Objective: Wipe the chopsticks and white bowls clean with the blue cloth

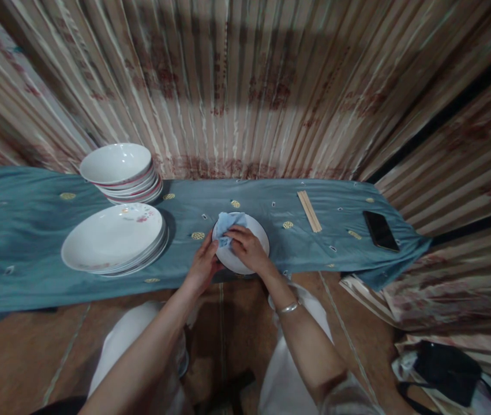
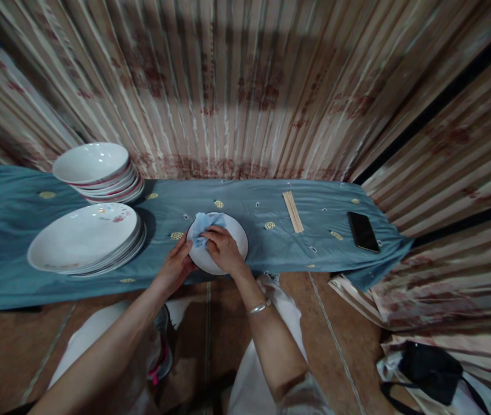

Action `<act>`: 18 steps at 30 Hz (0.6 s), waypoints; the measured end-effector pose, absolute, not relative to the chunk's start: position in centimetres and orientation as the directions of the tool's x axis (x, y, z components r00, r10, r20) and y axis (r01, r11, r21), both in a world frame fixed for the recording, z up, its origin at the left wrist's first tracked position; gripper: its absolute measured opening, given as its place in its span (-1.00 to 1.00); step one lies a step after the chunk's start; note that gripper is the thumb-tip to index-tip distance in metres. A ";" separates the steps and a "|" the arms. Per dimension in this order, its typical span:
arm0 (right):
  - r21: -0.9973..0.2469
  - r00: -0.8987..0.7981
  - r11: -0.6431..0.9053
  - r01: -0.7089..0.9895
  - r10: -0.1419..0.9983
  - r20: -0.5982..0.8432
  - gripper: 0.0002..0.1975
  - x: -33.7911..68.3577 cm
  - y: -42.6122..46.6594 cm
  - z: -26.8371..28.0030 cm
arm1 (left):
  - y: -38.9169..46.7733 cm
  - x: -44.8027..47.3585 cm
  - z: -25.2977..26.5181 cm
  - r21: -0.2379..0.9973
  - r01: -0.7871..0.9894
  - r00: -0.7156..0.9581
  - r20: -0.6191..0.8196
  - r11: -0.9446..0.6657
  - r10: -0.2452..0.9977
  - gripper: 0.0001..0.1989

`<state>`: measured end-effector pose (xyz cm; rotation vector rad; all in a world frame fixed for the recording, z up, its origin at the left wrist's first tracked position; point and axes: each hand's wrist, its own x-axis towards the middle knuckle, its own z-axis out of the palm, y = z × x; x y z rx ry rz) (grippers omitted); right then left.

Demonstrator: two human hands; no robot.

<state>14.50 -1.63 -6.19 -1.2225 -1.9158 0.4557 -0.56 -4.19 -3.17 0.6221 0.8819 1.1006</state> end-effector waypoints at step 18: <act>-0.790 -0.370 0.369 0.489 0.908 0.195 -0.71 16.7 -5.8 -4.0 | -4.0 -0.5 -3.2 0.810 -0.468 0.175 -0.306 0.353 0.936 -0.34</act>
